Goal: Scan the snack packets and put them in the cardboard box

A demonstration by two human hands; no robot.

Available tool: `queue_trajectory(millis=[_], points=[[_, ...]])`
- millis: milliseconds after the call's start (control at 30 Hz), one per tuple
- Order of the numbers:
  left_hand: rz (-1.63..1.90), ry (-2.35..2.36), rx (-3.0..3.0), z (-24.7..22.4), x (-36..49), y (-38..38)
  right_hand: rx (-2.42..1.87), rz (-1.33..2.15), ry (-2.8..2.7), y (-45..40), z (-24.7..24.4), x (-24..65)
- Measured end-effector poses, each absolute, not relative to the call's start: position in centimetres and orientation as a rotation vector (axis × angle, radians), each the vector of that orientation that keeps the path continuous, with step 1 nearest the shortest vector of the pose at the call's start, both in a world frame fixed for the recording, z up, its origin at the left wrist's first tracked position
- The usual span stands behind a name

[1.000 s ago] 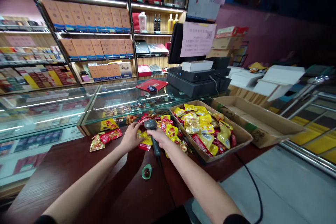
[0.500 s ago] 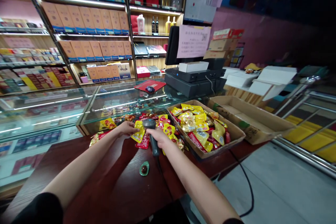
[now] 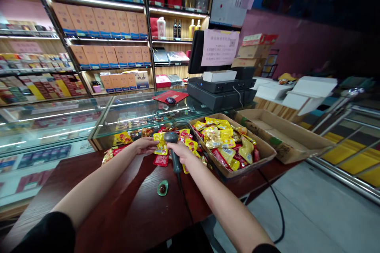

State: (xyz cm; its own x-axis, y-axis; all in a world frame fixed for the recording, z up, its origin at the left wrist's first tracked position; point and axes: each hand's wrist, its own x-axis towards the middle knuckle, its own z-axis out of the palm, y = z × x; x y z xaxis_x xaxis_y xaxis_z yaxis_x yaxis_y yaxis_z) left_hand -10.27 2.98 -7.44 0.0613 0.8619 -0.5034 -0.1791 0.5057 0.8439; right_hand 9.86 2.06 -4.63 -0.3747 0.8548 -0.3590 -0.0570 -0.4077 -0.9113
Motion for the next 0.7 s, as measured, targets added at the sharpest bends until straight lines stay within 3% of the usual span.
queue_trajectory(millis=[700], points=[[0.940,1.361,0.633,-6.5,-8.9,5.6,-1.285,1.805,-1.256,-3.6,-5.9,9.3]])
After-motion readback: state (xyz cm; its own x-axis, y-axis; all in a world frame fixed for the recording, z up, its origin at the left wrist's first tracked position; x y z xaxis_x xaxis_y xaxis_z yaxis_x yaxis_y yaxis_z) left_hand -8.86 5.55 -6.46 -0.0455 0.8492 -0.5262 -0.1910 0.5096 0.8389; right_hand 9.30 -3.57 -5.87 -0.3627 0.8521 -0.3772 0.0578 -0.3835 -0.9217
